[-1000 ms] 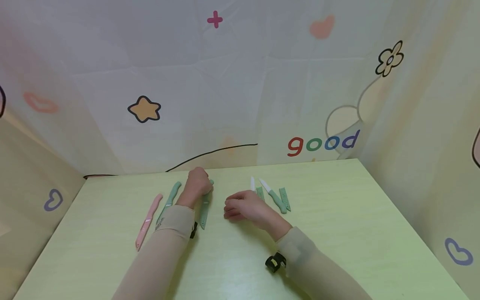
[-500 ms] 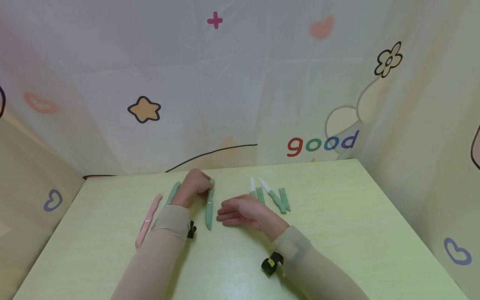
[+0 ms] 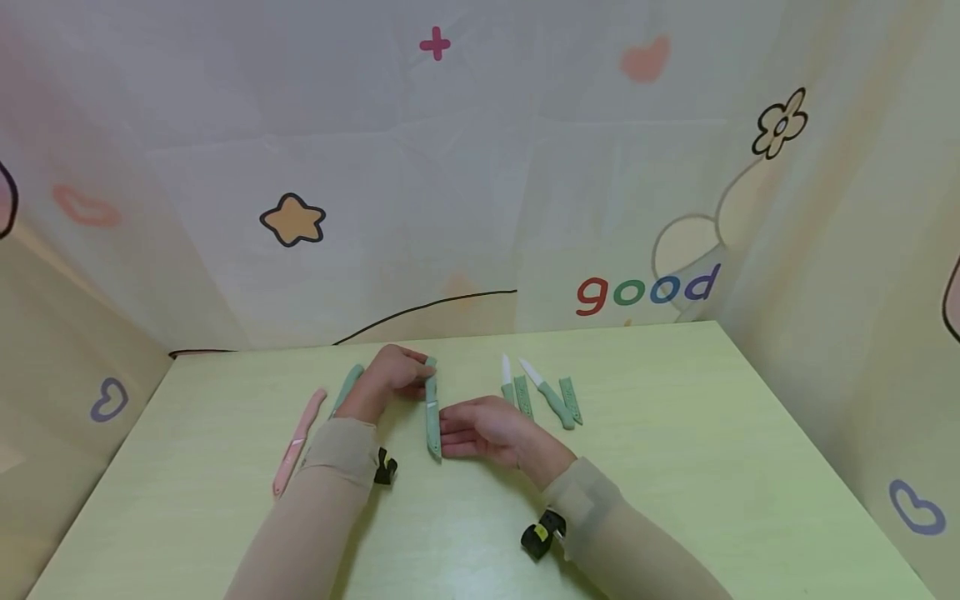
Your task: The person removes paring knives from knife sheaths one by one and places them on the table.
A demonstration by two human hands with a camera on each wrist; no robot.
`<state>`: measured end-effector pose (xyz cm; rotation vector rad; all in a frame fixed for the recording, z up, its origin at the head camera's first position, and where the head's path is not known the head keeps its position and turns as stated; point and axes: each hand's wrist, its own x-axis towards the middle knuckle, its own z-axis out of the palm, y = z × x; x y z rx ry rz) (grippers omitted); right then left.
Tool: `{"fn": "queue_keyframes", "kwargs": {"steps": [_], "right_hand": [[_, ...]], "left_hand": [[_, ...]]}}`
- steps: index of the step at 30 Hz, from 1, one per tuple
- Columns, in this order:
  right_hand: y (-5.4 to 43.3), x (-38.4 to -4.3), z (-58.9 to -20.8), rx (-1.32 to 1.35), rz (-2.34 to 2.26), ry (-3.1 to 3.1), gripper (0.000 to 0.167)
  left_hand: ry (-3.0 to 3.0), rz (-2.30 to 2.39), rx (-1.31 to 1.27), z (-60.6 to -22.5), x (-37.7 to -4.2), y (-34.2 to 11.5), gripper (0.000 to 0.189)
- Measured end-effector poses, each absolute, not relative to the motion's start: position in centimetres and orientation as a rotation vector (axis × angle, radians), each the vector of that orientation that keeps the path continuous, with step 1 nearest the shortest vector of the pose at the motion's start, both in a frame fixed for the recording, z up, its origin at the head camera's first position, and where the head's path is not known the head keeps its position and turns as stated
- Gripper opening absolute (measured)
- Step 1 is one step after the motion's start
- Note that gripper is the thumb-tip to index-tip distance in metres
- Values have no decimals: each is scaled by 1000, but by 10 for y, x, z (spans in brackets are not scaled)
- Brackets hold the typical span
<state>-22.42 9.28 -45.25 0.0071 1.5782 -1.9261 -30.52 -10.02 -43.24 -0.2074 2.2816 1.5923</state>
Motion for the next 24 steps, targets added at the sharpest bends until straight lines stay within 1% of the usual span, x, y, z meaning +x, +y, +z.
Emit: {"fn": "queue_keyframes", "kwargs": {"steps": [9,13,18,24], "right_hand": [[98,-222,-448,18,-1923,1642,39],[100,-222,-447,10,-1901,1682,35],[102,-222,-447,-25,-1870,1754,35],[106,-222,-445,-77,-1845,1835,34]], "left_hand": [[2149,1807,-249,-431,-296,-98,36],[2092,1880,-267,-431,-292,-98,37],[2060,1947,-276,-431,-286,-97,42],[2044,2028,-295,-429,-279,-95,43]]}}
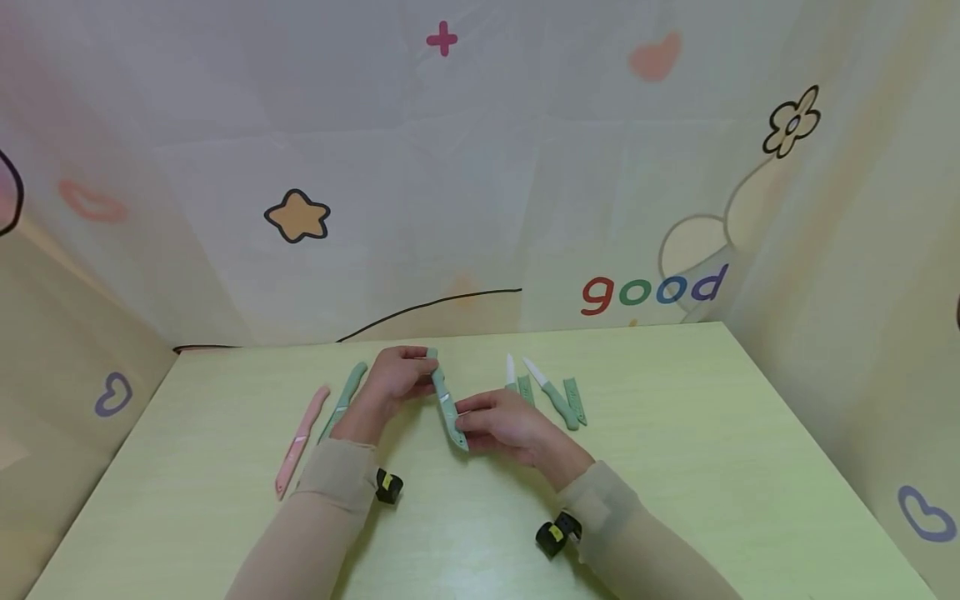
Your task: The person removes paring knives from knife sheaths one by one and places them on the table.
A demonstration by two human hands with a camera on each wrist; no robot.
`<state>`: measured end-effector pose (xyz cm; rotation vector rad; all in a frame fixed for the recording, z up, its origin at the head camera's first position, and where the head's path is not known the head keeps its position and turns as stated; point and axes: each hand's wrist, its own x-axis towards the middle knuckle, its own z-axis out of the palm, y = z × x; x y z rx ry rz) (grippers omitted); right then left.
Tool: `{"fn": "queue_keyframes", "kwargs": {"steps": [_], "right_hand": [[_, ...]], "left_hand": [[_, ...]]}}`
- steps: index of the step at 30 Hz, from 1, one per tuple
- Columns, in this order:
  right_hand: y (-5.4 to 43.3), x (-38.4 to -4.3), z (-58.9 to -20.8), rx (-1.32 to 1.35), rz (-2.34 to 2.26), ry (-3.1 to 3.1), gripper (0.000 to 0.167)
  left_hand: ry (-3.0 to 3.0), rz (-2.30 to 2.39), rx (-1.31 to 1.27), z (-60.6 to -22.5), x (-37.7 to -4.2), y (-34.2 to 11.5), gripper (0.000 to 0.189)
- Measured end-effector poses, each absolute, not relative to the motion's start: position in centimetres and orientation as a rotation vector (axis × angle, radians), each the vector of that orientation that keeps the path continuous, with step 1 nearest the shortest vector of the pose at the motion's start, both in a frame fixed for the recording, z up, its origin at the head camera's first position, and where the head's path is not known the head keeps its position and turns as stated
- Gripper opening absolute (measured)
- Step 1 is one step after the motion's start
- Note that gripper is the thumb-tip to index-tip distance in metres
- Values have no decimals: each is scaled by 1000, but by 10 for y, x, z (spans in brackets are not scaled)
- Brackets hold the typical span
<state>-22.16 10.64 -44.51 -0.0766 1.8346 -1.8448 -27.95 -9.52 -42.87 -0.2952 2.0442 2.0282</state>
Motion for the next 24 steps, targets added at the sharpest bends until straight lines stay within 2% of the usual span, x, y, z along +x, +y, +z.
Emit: {"fn": "queue_keyframes", "kwargs": {"steps": [9,24], "right_hand": [[115,-220,-437,-153,-1781,1941,31],[137,-220,-427,-317,-1580,2223,28]], "left_hand": [[1975,2152,-242,-425,-268,-92,40],[1890,2188,-151,-418,-253,-91,46]]}}
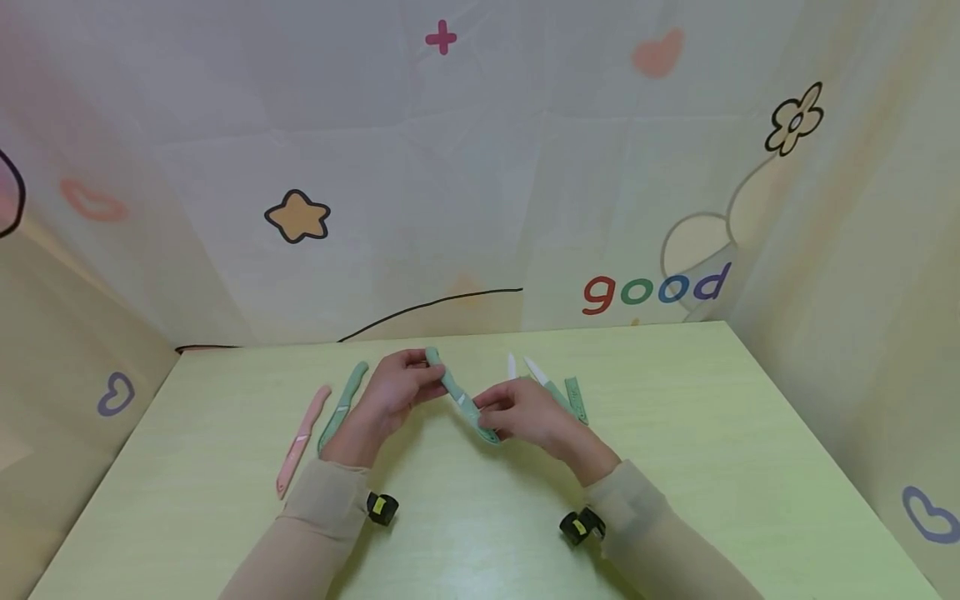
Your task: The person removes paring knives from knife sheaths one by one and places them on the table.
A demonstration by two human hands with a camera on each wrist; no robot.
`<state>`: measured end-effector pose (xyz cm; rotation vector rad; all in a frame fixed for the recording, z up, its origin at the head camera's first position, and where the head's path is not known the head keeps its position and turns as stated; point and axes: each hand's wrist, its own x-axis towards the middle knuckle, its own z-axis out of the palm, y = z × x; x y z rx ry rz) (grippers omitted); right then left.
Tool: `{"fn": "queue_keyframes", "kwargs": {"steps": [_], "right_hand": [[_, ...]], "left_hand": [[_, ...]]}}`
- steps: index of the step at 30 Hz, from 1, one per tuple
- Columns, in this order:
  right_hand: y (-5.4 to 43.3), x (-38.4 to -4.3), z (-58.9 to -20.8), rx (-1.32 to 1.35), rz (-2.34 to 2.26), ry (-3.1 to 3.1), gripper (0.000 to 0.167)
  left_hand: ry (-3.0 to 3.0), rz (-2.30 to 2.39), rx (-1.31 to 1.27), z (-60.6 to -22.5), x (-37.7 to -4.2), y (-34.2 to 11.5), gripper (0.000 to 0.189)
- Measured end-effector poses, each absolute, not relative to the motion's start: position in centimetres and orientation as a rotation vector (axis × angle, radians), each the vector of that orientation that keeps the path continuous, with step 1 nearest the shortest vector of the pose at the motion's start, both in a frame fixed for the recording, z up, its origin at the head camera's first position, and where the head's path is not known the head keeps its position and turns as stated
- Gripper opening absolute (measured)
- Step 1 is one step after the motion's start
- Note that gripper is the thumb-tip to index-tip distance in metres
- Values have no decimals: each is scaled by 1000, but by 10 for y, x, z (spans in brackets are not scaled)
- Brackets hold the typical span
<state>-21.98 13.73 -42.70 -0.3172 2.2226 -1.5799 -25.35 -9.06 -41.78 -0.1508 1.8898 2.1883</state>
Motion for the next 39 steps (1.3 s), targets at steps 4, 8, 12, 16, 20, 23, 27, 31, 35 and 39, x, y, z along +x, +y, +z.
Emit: {"fn": "queue_keyframes", "kwargs": {"steps": [4,8,12,16,20,23,27,31,35,39], "right_hand": [[143,-220,-424,-397,-1492,2340,26],[148,-221,-421,-464,-1386,2471,22],[152,-222,-416,-517,-1302,2563,20],[156,-222,-412,-559,-1224,2650,19],[158,-223,-410,-607,-1161,2720,18],[159,-223,-408,-630,-1126,2750,18],[160,-222,-407,-645,-1077,2783,16],[160,-223,-408,-693,-1017,2832,15],[159,-224,-408,-747,-925,2902,16],[157,-223,-409,-801,-820,2977,17]], "left_hand": [[1891,2205,-123,-418,-250,-90,41],[1910,2209,-75,-419,-247,-89,35],[1939,2190,-9,-418,-244,-89,31],[1993,2143,40,-417,-241,-88,29],[2081,2087,86,-418,-239,-88,28],[2186,2025,141,-420,-238,-88,27],[2396,1863,232,-419,-236,-88,24],[2610,1668,293,-417,-233,-87,22],[2731,1554,330,-416,-230,-84,22],[2825,1455,370,-415,-226,-80,25]]}}
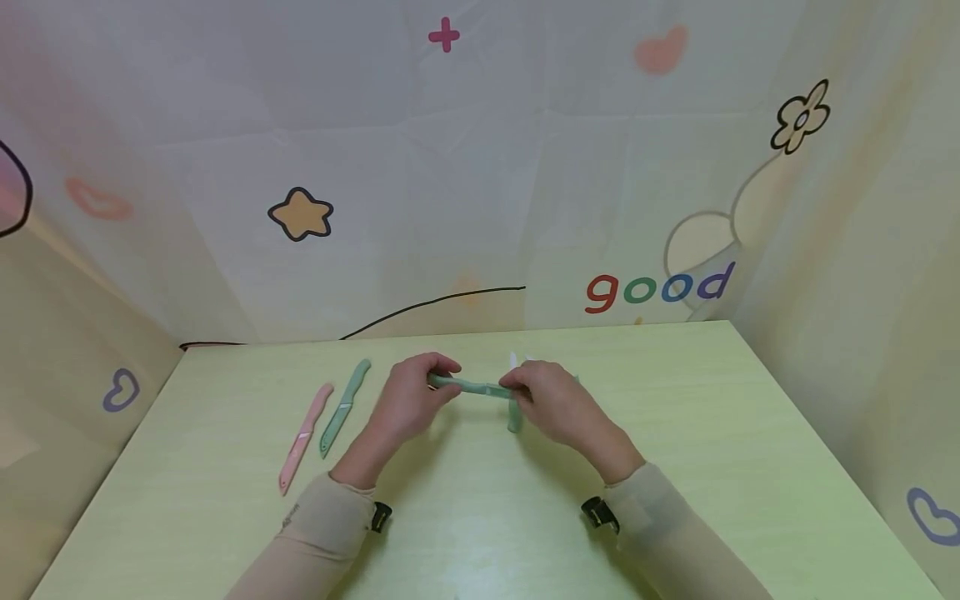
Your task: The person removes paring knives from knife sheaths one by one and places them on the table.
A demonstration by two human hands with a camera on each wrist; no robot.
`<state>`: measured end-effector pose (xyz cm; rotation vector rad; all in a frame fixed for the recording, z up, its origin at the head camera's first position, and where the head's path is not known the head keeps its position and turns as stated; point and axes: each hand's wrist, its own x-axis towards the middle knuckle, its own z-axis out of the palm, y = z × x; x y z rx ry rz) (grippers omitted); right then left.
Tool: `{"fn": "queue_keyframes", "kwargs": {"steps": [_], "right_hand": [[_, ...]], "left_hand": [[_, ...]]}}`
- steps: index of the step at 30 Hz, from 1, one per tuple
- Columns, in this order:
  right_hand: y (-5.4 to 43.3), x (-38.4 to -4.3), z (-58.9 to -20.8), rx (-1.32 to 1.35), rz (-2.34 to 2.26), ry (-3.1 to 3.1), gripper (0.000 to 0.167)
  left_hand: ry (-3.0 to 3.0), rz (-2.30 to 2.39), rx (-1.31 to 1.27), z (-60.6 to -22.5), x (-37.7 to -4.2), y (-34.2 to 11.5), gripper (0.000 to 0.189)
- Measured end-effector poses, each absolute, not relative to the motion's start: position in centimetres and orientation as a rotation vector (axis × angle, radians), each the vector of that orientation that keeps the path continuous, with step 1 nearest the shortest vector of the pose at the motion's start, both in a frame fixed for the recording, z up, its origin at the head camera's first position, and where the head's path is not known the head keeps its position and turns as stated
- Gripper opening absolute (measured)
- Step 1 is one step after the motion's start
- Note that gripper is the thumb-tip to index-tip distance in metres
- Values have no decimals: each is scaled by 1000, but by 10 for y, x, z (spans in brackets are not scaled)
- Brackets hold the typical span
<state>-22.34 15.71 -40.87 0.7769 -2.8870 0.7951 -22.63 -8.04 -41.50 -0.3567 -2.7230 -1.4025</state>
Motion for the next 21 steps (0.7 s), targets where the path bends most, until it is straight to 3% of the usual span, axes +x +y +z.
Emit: {"fn": "queue_keyframes", "kwargs": {"steps": [21], "right_hand": [[153,-219,-411,876,269,-2601,23]], "left_hand": [[-2610,-444,-657,-413,-215,-65,17]]}}
